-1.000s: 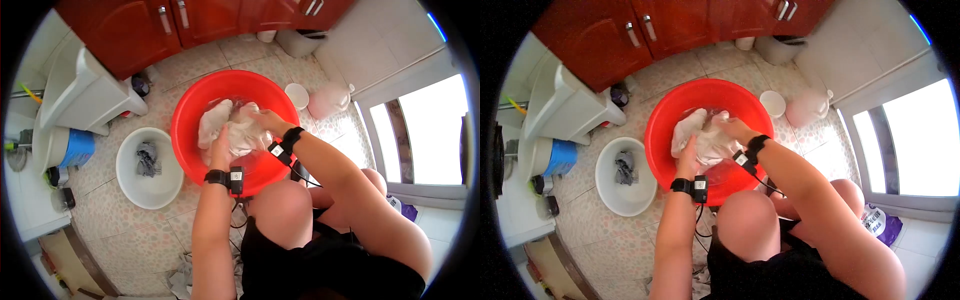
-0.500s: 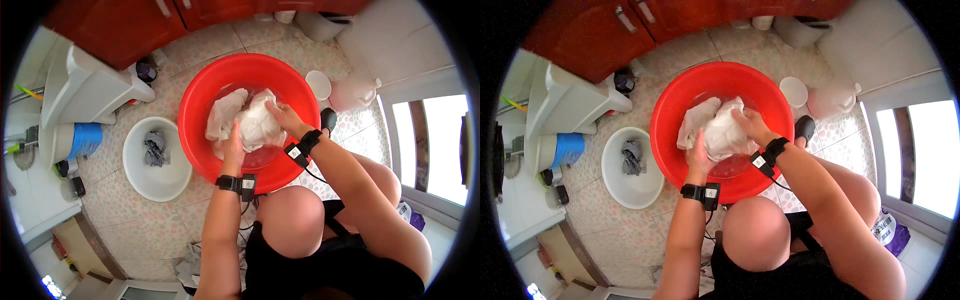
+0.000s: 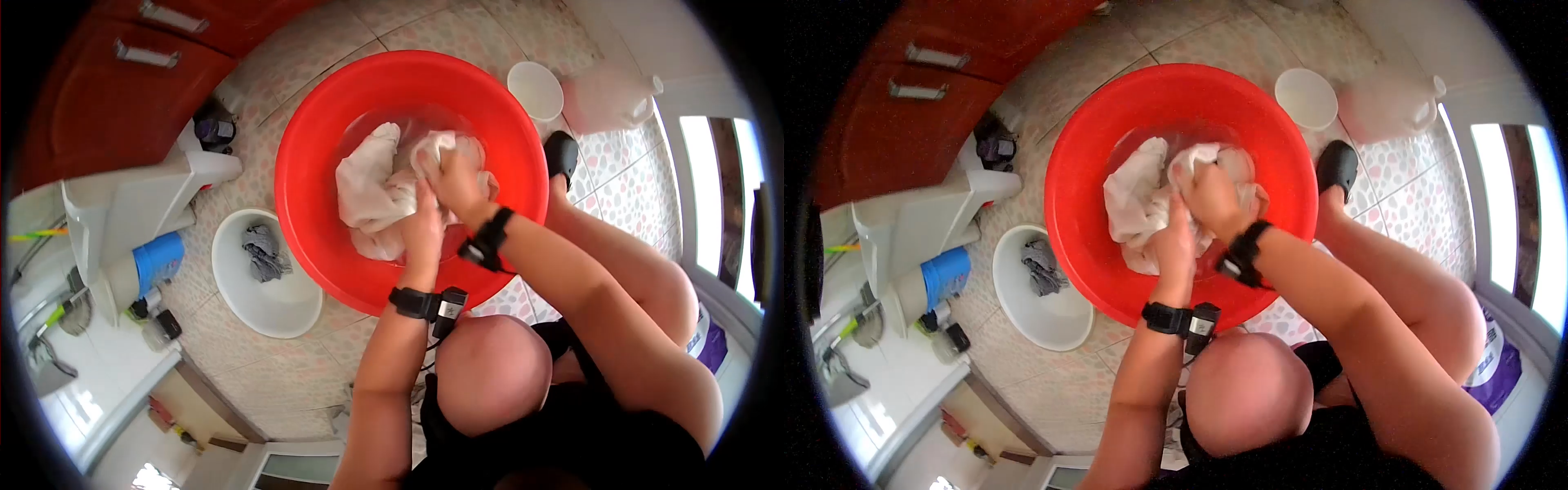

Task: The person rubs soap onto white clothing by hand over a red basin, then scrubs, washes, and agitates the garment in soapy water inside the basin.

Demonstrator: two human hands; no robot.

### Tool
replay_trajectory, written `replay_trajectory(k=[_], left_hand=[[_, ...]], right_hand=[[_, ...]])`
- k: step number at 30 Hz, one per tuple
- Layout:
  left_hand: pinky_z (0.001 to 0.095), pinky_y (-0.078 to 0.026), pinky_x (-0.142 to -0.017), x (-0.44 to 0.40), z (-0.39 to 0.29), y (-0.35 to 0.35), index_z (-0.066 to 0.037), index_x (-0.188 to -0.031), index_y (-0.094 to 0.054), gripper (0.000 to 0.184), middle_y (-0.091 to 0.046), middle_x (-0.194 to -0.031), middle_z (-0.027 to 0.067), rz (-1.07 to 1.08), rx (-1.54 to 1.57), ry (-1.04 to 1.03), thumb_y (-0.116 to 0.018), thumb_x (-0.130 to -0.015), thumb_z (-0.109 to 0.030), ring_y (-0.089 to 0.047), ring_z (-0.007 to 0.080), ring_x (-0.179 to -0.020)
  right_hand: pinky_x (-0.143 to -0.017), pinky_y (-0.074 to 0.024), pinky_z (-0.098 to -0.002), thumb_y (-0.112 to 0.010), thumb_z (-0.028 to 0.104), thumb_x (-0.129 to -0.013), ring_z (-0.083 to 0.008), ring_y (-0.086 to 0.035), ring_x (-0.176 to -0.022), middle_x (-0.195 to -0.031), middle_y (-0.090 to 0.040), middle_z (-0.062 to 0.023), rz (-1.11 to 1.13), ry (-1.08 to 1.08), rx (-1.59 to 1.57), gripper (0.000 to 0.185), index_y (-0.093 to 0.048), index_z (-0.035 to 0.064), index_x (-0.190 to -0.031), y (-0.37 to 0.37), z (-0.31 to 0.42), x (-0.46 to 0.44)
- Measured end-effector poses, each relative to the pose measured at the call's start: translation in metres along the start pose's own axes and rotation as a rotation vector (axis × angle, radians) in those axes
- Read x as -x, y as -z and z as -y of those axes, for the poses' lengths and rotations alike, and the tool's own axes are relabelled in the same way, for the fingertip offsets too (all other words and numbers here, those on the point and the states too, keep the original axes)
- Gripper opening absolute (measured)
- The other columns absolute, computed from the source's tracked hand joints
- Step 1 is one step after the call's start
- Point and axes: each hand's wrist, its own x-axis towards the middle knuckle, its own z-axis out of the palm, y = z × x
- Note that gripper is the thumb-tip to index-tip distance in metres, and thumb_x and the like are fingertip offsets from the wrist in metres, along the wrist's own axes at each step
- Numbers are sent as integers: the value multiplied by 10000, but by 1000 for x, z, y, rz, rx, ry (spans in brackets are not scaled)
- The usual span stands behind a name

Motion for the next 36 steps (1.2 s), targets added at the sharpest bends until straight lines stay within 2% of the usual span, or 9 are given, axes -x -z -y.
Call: replay_trajectory(k=[2, 5, 9, 18, 20, 22, 28, 32, 36], left_hand=[[257, -468, -621, -29, -7, 22, 77, -866, -613, 594, -607, -703, 107, 448, -282, 264, -429, -898, -487, -591, 198, -724], [291, -472, -680, -58, -4, 19, 121, -1079, -533, 582, -634, -794, 150, 497, 575, 765, -441, -910, -428, -597, 221, -794], [277, -462, -736, -29, -1, 4, 77, -1094, -531, 517, -588, -1009, 90, 333, 74, 614, -501, -889, -397, -555, 140, -867], [272, -377, -427, -29, -28, 7, 45, -716, -590, 570, -520, -601, 58, 307, 381, 654, -458, -882, -485, -483, 127, -532], [307, -503, -651, -42, -32, 14, 0, -1041, -571, 461, -612, -901, 87, 471, 6, 703, -436, -905, -419, -602, 187, -769], [305, -505, -648, -55, -7, 19, -10, -1047, -581, 489, -611, -894, 83, 519, 24, 707, -456, -885, -454, -601, 195, -758], [307, -482, -742, -29, -69, 13, -32, -1002, -606, 454, -628, -902, 65, 398, -246, 629, -466, -882, -447, -594, 191, -852], [246, -411, -456, -61, 5, 13, 33, -979, -602, 510, -587, -762, 42, 399, 520, 734, -512, -869, -456, -521, 88, -609], [326, -457, -811, -23, -38, 4, 45, -1123, -522, 477, -576, -1072, 107, 384, -21, 593, -471, -903, -376, -554, 181, -952]], right_hand=[[-516, -420, -421, -552, 394, -837, -267, -539, -514, -567, -556, -151, 210, -97, -185, 413, -582, -7, -740, 15, 38, 18], [-525, -419, -380, -530, 333, -852, -238, -535, -589, -684, -577, -83, -579, 529, 530, 312, -588, 31, -798, -10, 30, 24], [-629, -451, -462, -501, 343, -849, -430, -550, -660, -659, -556, -270, 44, 188, -41, 420, -586, -54, -740, 6, 13, -22], [-574, -446, -451, -491, 367, -854, -397, -551, -575, -605, -548, -245, -44, 200, -16, 467, -581, -24, -616, 5, 19, -20], [-580, -443, -459, -492, 347, -856, -404, -548, -581, -614, -542, -259, 14, 146, -130, 447, -578, -36, -642, -1, 21, -4], [-583, -439, -465, -487, 322, -860, -407, -553, -595, -629, -540, -270, -98, 527, -71, 417, -580, -43, -682, -9, 19, 21], [-557, -428, -441, -512, 324, -853, -400, -549, -600, -631, -544, -258, -42, 279, 86, 420, -581, -46, -667, 6, 17, -15], [-511, -432, -427, -498, 327, -868, -377, -549, -538, -595, -541, -253, -57, 539, 56, 454, -545, -61, -637, -2, 18, 23], [-578, -448, -467, -506, 363, -837, -417, -558, -600, -637, -551, -276, 53, 145, 103, 438, -585, -40, -684, 10, 13, -16]])
